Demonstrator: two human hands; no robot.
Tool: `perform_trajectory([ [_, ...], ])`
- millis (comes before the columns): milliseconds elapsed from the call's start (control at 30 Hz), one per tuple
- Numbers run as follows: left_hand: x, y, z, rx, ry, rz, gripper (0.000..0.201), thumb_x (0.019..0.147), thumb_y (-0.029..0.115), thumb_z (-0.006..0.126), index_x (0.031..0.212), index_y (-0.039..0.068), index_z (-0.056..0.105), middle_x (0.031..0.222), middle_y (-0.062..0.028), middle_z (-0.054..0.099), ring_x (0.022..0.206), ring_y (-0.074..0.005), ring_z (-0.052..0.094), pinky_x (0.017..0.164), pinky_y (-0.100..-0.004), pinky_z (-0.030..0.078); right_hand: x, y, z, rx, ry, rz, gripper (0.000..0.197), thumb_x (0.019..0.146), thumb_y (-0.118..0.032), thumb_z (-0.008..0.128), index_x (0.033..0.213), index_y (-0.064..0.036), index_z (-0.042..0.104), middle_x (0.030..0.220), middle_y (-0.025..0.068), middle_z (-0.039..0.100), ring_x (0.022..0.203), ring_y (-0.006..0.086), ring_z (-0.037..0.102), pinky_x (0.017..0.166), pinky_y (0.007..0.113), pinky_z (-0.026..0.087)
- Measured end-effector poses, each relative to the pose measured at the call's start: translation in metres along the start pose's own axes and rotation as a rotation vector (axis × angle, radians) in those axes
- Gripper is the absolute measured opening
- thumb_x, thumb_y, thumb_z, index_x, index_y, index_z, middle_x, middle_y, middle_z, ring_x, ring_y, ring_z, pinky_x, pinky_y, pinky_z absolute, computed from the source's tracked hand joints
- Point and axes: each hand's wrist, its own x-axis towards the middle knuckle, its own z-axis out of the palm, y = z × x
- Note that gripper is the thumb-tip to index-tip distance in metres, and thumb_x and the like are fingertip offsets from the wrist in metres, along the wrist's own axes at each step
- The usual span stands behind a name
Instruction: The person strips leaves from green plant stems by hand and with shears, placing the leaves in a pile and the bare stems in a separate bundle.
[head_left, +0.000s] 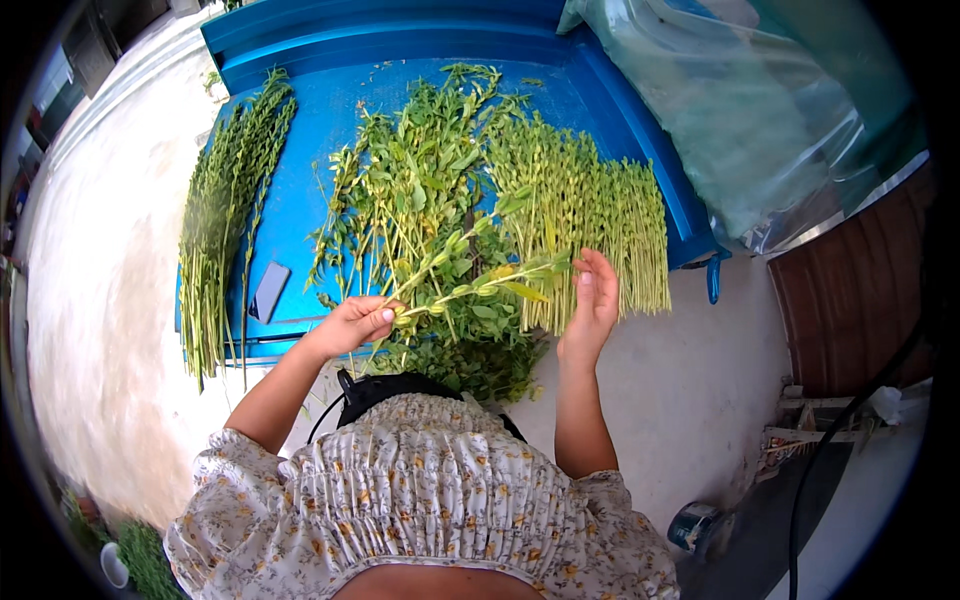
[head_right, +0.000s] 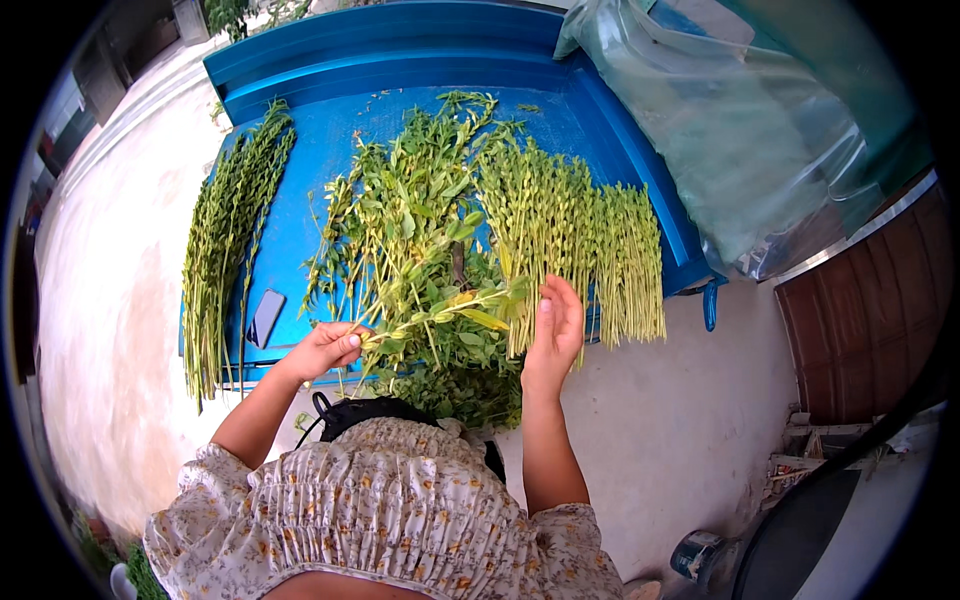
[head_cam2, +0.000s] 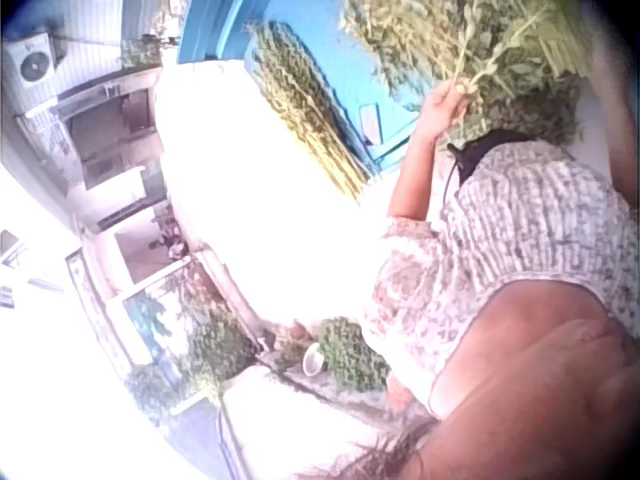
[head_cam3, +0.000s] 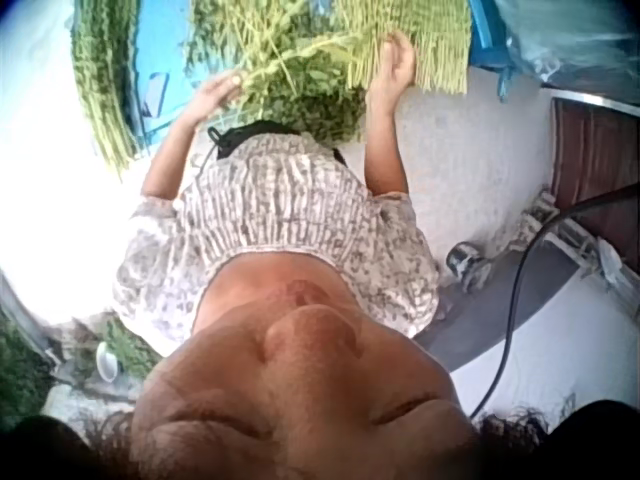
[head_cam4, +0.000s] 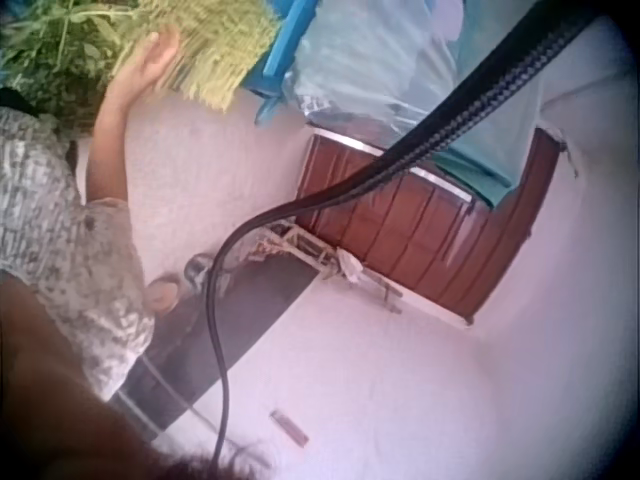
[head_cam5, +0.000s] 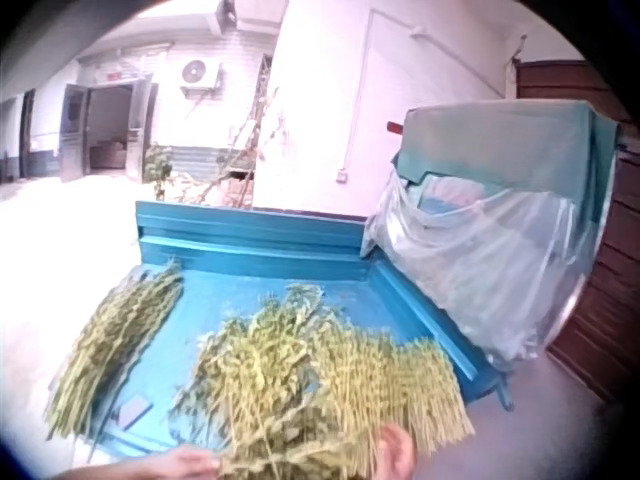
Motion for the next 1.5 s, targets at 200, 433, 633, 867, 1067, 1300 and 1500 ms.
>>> perform_trajectory([
  [200, -0.002, 0.001, 0.004, -0.078, 0.073, -0.044, 0.031, 0.090, 0.032, 0.047, 0.099, 0.005, 0.056, 0.052, 0.0047, 0.038, 0.044, -0.0037, 0.029, 0.041, -0.0195, 0.021, 0.006, -0.019, -0.002, -0.344, -0.101, -0.404, 0.023, 0.085, -0.012, 0.053, 0.103, 0.0010, 0.053, 0.108, 0.0131, 0.053, 0.094, 0.0202, 0.052, 0.080, 0.030, 0.041],
  [433, 0.005, 0.002, 0.007, -0.095, 0.046, -0.055, 0.029, 0.089, 0.032, 0.047, 0.098, 0.006, 0.055, 0.052, 0.0044, 0.037, 0.044, -0.0039, 0.028, 0.041, -0.0196, 0.021, -0.018, -0.026, 0.030, -0.375, -0.331, -0.194, 0.016, 0.078, -0.009, 0.062, 0.089, 0.0016, 0.058, 0.083, 0.0092, 0.060, 0.060, 0.0148, 0.057, 0.056, 0.025, 0.045],
  [633, 0.006, 0.007, 0.012, -0.214, 0.047, -0.075, 0.030, 0.089, 0.032, 0.048, 0.101, 0.005, 0.055, 0.052, 0.0041, 0.037, 0.044, -0.0049, 0.028, 0.041, -0.0197, 0.020, -0.027, -0.017, 0.047, -0.353, -0.349, -0.186, 0.007, 0.078, -0.004, 0.061, 0.082, 0.0007, 0.057, 0.071, 0.0070, 0.058, 0.056, 0.0137, 0.056, 0.051, 0.024, 0.044],
  [867, 0.007, 0.020, 0.018, -0.264, 0.016, -0.087, 0.033, 0.089, 0.032, 0.047, 0.104, 0.004, 0.055, 0.051, 0.0034, 0.038, 0.042, -0.0054, 0.027, 0.040, -0.0199, 0.021, -0.028, -0.015, 0.053, -0.079, -0.193, -0.071, 0.019, 0.081, -0.008, 0.058, 0.097, 0.0010, 0.052, 0.069, 0.0052, 0.056, 0.054, 0.0085, 0.052, 0.050, 0.023, 0.042],
  [1067, 0.011, 0.026, 0.022, -0.348, -0.044, -0.152, 0.034, 0.089, 0.033, 0.046, 0.101, 0.003, 0.055, 0.049, 0.0025, 0.038, 0.040, -0.0057, 0.026, 0.039, -0.0202, 0.021, -0.023, -0.009, 0.058, -0.384, -0.482, -0.170, 0.011, 0.078, -0.009, 0.061, 0.084, -0.0017, 0.056, 0.070, 0.0089, 0.057, 0.055, 0.0225, 0.055, 0.051, 0.031, 0.042],
  [1300, 0.013, 0.022, 0.021, -0.385, -0.080, -0.137, 0.035, 0.090, 0.032, 0.045, 0.104, 0.001, 0.054, 0.048, 0.0023, 0.037, 0.038, -0.0054, 0.025, 0.037, -0.0197, 0.020, -0.041, -0.017, 0.048, -0.427, -0.472, -0.222, 0.012, 0.076, -0.010, 0.064, 0.084, -0.0048, 0.056, 0.064, 0.0044, 0.055, 0.050, 0.0177, 0.052, 0.048, 0.028, 0.042],
  [1500, 0.014, 0.015, 0.015, -0.386, -0.102, -0.167, 0.036, 0.090, 0.032, 0.044, 0.105, 0.001, 0.054, 0.046, 0.0019, 0.036, 0.038, -0.0057, 0.025, 0.037, -0.0204, 0.019, 0.003, -0.043, 0.034, -0.105, 0.009, -0.374, 0.028, 0.080, -0.007, 0.060, 0.104, 0.0029, 0.049, 0.092, 0.0097, 0.055, 0.061, 0.0106, 0.054, 0.054, 0.022, 0.043],
])
